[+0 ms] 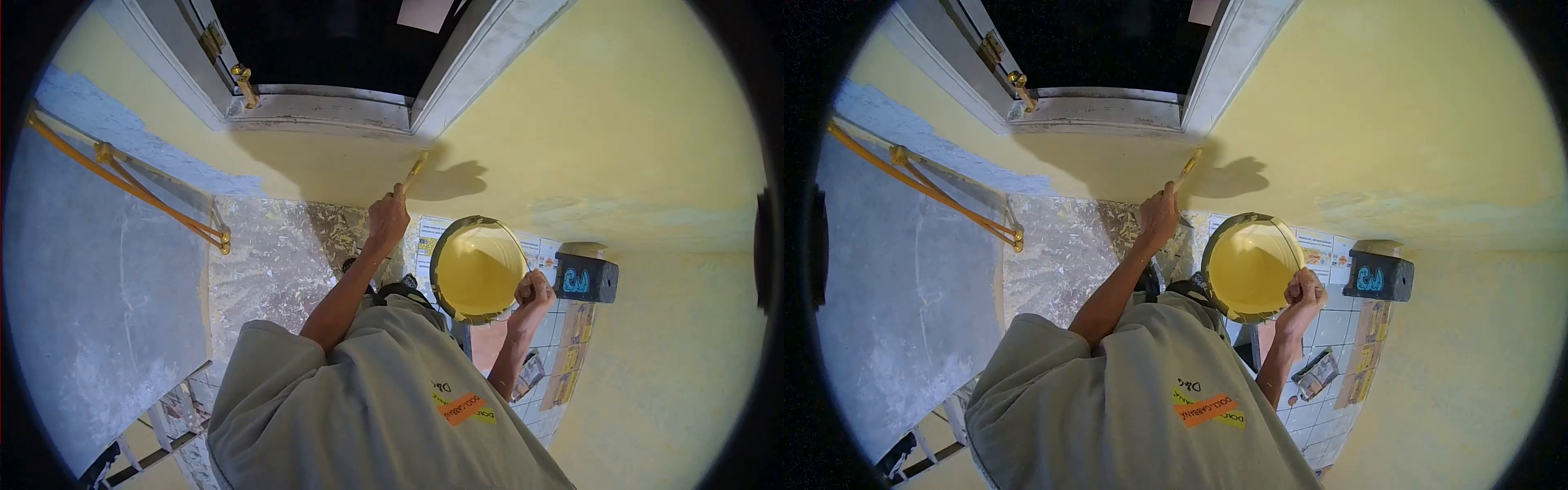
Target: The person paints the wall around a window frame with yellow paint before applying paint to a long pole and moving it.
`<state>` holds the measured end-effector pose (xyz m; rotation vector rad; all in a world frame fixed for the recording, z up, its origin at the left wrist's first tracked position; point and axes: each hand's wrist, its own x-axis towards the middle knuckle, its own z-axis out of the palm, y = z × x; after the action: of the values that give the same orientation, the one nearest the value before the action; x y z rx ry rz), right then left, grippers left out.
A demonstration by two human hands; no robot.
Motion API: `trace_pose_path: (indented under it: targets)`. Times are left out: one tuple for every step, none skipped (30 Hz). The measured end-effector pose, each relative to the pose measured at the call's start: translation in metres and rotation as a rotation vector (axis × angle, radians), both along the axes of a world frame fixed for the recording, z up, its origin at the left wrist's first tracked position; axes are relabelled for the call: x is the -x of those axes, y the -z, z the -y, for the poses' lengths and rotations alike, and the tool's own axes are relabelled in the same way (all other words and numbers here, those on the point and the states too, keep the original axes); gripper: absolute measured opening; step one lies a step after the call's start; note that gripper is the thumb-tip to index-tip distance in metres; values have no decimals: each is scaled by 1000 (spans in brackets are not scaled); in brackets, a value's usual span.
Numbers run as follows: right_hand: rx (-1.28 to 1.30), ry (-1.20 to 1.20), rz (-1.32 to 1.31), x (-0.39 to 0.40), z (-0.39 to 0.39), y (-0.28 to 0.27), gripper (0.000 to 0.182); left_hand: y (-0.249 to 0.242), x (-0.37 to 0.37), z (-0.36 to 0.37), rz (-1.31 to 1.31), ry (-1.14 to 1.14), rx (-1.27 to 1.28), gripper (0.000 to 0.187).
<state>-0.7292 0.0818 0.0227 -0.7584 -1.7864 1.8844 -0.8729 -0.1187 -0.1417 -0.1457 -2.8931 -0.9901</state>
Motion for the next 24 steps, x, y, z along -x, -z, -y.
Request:
trace_pose_path:
  targets:
    - [5, -2, -5, 1, 0, 0, 30, 0, 1, 0, 2, 1, 0, 19]
    - [5, -2, -5, 1, 0, 0, 30, 0, 1, -1, 7, 1, 1, 19]
    - [22, -2, -25, 1, 0, 1, 29, 0, 2, -1, 12, 2, 1, 19]
    - [40, -3, -46, 2, 0, 2, 28, 1, 3, -2, 12, 2, 1, 19]
    - [40, -3, -47, 3, -1, 2, 28, 3, 4, -1, 11, -1, 0, 19]
    - [38, -7, -46, 4, -1, 2, 28, 2, 5, -1, 11, -4, 0, 19]
    - [37, -12, -44, 4, -1, 2, 28, 2, 4, -1, 12, -6, 0, 19]
    - [37, -14, -43, 5, -1, 2, 28, 2, 4, -1, 9, -14, -2, 19]
    - [51, -15, -50, 5, -1, 3, 28, 1, 4, 0, 5, -23, -3, 19]
    - [64, -17, -57, 5, -1, 3, 28, 2, 4, 0, 5, -26, -3, 19]
    - [66, -19, -56, 6, -1, 3, 28, 4, 4, -1, -11, -31, -3, 18]
    - [62, -22, -55, 6, 0, 3, 28, 5, 4, 0, -28, -36, -2, 18]
    - [57, -26, -55, 6, 0, 3, 28, 5, 4, 0, -28, -38, -2, 18]
    - [58, -27, -55, 7, 1, 3, 28, 6, 4, 0, -21, -40, 2, 18]
    - [52, -18, -44, 7, 2, 3, 27, 6, 4, 0, -15, -41, 5, 18]
    - [45, -8, -33, 7, 2, 3, 27, 8, 5, 0, -16, -41, 5, 18]
    - [45, -9, -34, 7, 1, 3, 27, 12, 6, 0, -40, -50, -2, 18]
    - [45, -22, -36, 7, 0, 5, 27, 12, 6, 0, -63, -58, -10, 18]
    - [47, -36, -38, 6, -1, 6, 27, 13, 6, 1, -63, -59, -9, 18]
    - [47, -37, -39, 6, 0, 7, 27, 13, 6, 1, -60, -63, -10, 19]
    - [43, -35, -36, 5, 0, 7, 27, 11, 6, 2, -56, -67, -11, 20]
    - [39, -33, -33, 5, 0, 7, 27, 10, 7, 3, -57, -68, -11, 20]
    - [38, -34, -33, 5, 0, 7, 27, 8, 7, 4, -24, -67, -8, 21]
    - [35, -33, -30, 4, 0, 7, 27, 7, 7, 5, 10, -67, -4, 21]
